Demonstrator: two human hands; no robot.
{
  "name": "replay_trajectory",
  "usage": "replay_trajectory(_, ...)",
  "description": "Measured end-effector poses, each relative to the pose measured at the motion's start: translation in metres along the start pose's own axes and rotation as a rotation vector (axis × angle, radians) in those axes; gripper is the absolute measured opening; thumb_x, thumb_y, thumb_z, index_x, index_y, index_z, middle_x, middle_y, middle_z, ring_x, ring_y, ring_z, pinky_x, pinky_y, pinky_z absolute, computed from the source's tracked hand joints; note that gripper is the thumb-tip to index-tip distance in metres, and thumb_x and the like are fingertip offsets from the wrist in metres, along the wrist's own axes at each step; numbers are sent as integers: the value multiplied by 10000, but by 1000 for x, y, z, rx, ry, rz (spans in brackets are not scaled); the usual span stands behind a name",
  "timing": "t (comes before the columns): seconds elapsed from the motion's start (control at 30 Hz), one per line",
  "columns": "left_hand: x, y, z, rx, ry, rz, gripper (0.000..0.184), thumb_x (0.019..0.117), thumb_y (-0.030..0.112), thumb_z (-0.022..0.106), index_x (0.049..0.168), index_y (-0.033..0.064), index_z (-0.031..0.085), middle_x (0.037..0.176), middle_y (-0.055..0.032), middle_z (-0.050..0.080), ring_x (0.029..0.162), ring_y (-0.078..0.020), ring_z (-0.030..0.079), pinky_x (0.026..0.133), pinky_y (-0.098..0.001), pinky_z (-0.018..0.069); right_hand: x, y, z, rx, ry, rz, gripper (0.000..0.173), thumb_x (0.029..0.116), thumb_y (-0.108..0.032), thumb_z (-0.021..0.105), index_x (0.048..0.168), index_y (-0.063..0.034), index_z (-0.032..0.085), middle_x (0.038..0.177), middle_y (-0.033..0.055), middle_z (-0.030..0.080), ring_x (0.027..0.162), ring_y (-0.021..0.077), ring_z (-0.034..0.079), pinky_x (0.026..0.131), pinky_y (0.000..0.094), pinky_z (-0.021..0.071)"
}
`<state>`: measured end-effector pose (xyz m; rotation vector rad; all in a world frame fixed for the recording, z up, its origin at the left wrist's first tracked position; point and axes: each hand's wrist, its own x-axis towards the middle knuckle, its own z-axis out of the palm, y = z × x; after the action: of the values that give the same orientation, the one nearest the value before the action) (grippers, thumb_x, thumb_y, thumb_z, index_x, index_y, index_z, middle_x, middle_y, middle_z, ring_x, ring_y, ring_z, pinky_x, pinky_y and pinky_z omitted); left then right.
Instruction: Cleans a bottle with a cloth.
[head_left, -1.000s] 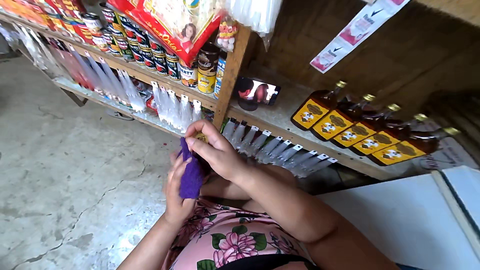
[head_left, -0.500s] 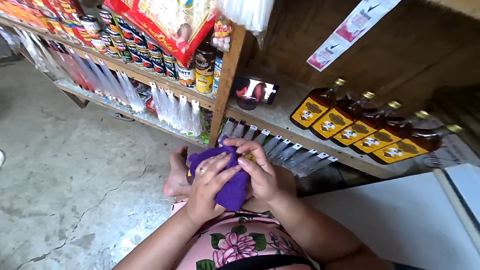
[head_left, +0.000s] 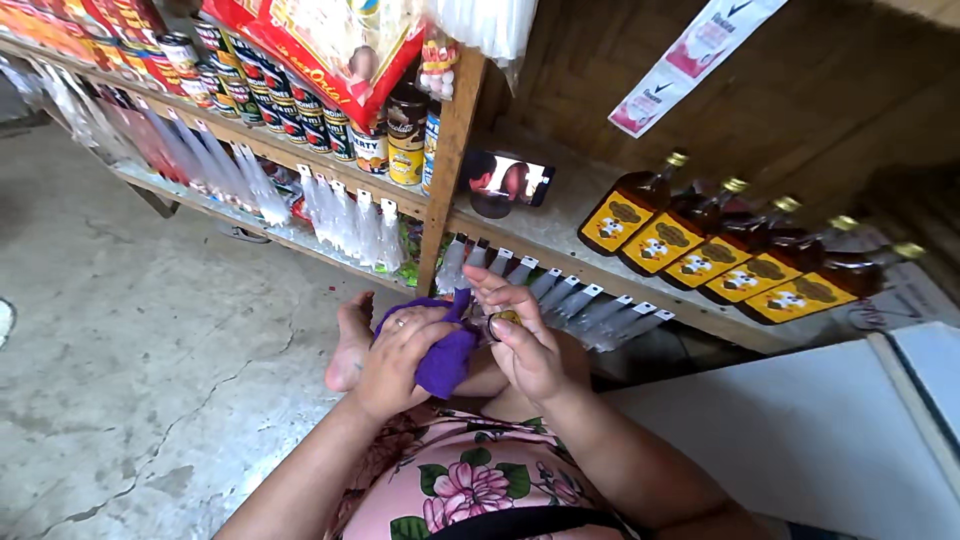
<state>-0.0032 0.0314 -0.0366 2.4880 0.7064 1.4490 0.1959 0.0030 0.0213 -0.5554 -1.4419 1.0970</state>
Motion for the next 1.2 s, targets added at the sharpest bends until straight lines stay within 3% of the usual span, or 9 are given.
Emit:
replay_trajectory(0.17, -12, -14, -4, -14, 10, -40, 412, 1023, 461, 468, 1207, 127, 623, 1278, -85, 664, 1300, -185, 566, 1137, -412, 410, 2, -1, 4, 7, -39, 6, 224, 1038, -373, 527, 1190, -256, 641, 1528, 4, 499, 1423, 197, 445, 1117, 422, 427)
replay_trajectory(0.4, -33, -32, -5, -123, 77, -148, 387, 1009, 390, 541, 1249, 96, 613, 1311, -82, 656, 1304, -189, 562, 1152, -433, 404, 5, -1, 10, -1, -54, 2, 218, 1037, -369, 530, 1196, -269, 641, 1512, -8, 517, 1401, 180, 465, 1104, 402, 434)
replay_trajectory(0.53, -54, -39, -3, -216, 106, -327, 490, 993, 395, 569, 1332, 42, 589, 1289, -130, 659, 1263, -196, 592, 1090, -430, 478, 5, -2, 13, 10, -60, 14, 205, 1035, -348, 535, 1187, -257, 639, 1496, -3, 530, 1388, 181, 478, 1092, 401, 447)
replay_trajectory(0.63, -69, -47, 0, -266, 126, -446, 469, 1000, 354, 557, 1331, 24, 595, 1260, -131, 673, 1215, -181, 624, 1058, -425, 507, 5, -1, 14, 23, -58, 20, 212, 1034, -348, 536, 1195, -255, 639, 1488, 10, 536, 1386, 198, 482, 1090, 407, 451)
replay_trajectory(0.77, -93, -62, 5, -248, 124, -563, 488, 1006, 343, 531, 1318, -27, 590, 1246, -161, 673, 1201, -183, 632, 1066, -413, 501, 5, 0, 16, 40, -63, 14, 206, 1037, -336, 534, 1197, -257, 637, 1477, 19, 544, 1390, 217, 481, 1107, 430, 441)
replay_trajectory(0.9, -111, -72, 4, -197, 75, -681, 573, 993, 429, 495, 1312, -35, 599, 1272, -184, 661, 1235, -220, 615, 1080, -459, 477, 6, -1, 19, 35, -88, 4, 198, 1035, -331, 533, 1196, -273, 633, 1462, 8, 555, 1377, 203, 492, 1103, 421, 443)
replay_trajectory(1.07, -121, -77, -2, -121, 5, -687, 527, 1001, 372, 483, 1294, -50, 600, 1241, -199, 668, 1222, -227, 619, 1087, -433, 469, 7, -1, 21, 39, -105, -3, 209, 1035, -325, 533, 1207, -256, 631, 1466, 22, 550, 1373, 210, 495, 1090, 423, 456)
replay_trajectory(1.2, -122, -78, -8, -70, -42, -662, 516, 980, 320, 512, 1317, -63, 586, 1245, -222, 668, 1223, -279, 625, 1082, -467, 469, 6, -1, 20, 40, -99, 0, 200, 1033, -324, 541, 1196, -253, 633, 1459, 25, 558, 1372, 207, 498, 1098, 421, 449)
